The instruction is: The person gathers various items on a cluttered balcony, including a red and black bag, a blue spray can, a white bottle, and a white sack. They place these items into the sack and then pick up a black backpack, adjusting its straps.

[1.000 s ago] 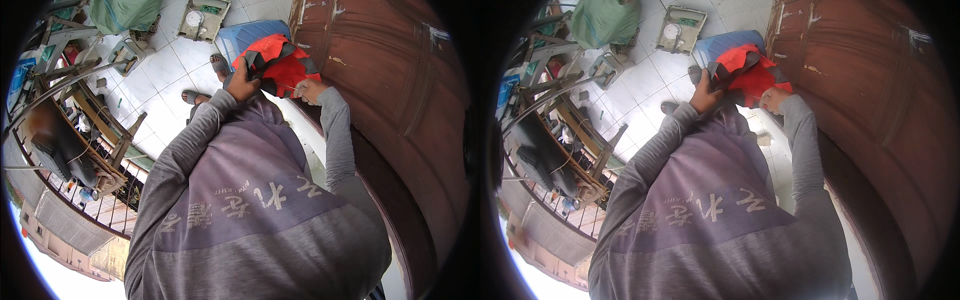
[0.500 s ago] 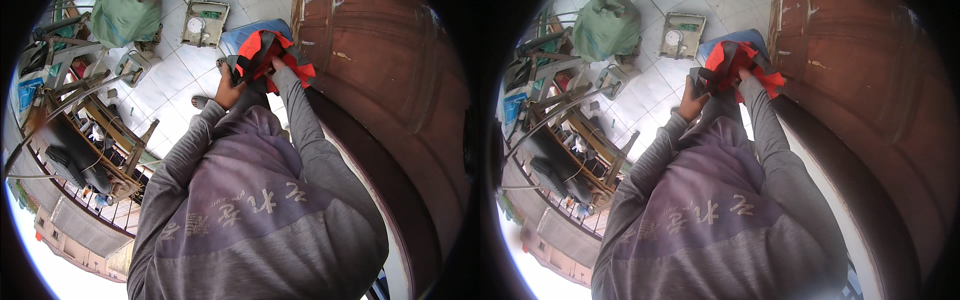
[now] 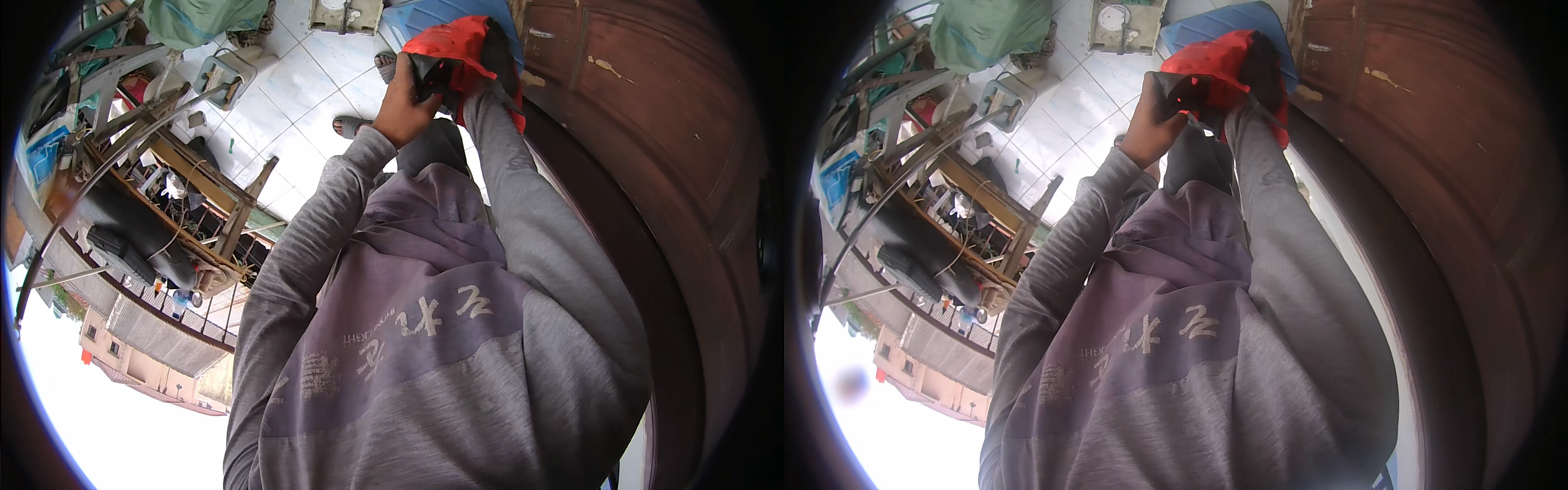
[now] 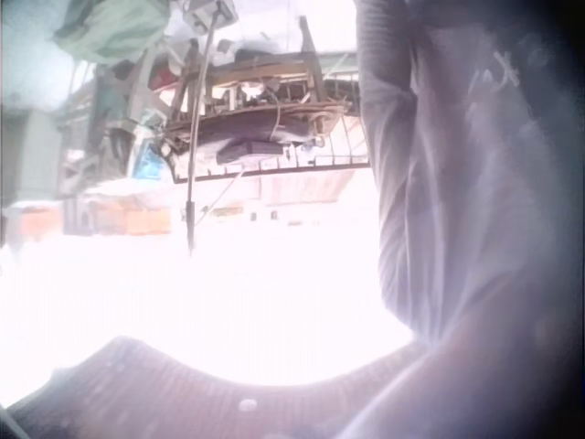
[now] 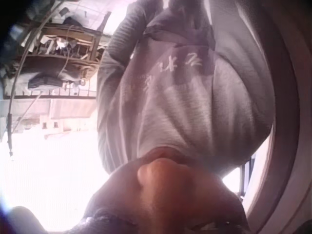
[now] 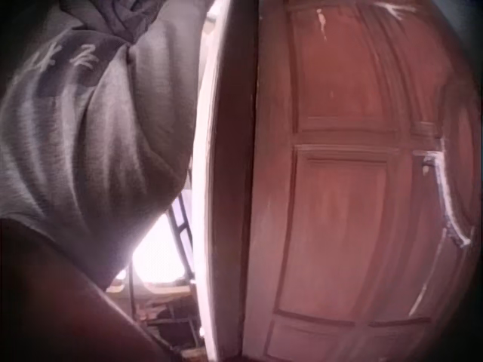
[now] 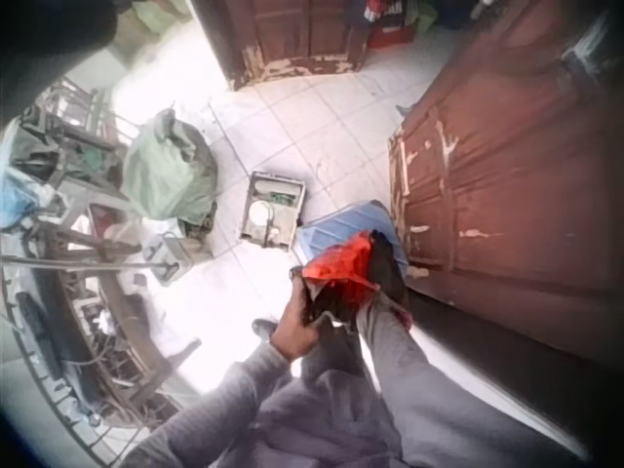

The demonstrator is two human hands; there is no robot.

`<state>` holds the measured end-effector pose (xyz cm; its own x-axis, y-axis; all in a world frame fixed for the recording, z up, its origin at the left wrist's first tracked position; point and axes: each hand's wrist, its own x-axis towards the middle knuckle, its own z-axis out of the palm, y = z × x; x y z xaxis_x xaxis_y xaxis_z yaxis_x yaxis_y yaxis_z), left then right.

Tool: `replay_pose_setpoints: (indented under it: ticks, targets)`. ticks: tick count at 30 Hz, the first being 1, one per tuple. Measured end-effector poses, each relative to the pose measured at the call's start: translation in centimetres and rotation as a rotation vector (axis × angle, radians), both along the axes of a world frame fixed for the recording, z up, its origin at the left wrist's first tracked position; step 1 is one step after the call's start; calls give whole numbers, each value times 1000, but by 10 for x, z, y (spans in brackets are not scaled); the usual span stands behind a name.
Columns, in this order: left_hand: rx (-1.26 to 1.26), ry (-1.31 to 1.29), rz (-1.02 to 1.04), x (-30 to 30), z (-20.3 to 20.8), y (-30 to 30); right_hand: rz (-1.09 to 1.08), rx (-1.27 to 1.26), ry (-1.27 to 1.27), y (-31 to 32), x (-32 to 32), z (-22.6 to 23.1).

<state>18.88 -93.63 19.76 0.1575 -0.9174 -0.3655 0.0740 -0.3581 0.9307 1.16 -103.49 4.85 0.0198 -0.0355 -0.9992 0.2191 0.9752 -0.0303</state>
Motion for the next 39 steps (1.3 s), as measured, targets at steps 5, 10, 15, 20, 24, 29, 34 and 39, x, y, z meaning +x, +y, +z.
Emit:
replay_pose_setpoints:
  ticks: [5, 10, 15, 20, 24, 29, 34, 39]
  targets:
    - [39, -24, 30, 3, 5, 2, 476, 203, -386, -24, -58, 119]
    - [-34, -78, 87, 8, -33, 0, 480, 209, -515, 5, -107, 202]
    - [236, -20, 75, 5, -19, -7, 421, 16, -617, 32, -122, 204]
    - [167, -34, 113, 3, 3, -12, 1023, -725, 61, 60, -105, 172]
    - [201, -33, 75, 10, -7, -26, 1255, -1171, 554, 70, -92, 165]
    - [190, 79, -18, 21, 5, -45, 1382, -1029, 539, 57, -87, 152]
    - [278, 206, 28, 28, 26, -51, 1265, -971, 676, 50, -75, 135]
    - [270, 170, 34, 34, 26, -53, 1245, -1001, 694, 29, -72, 149]
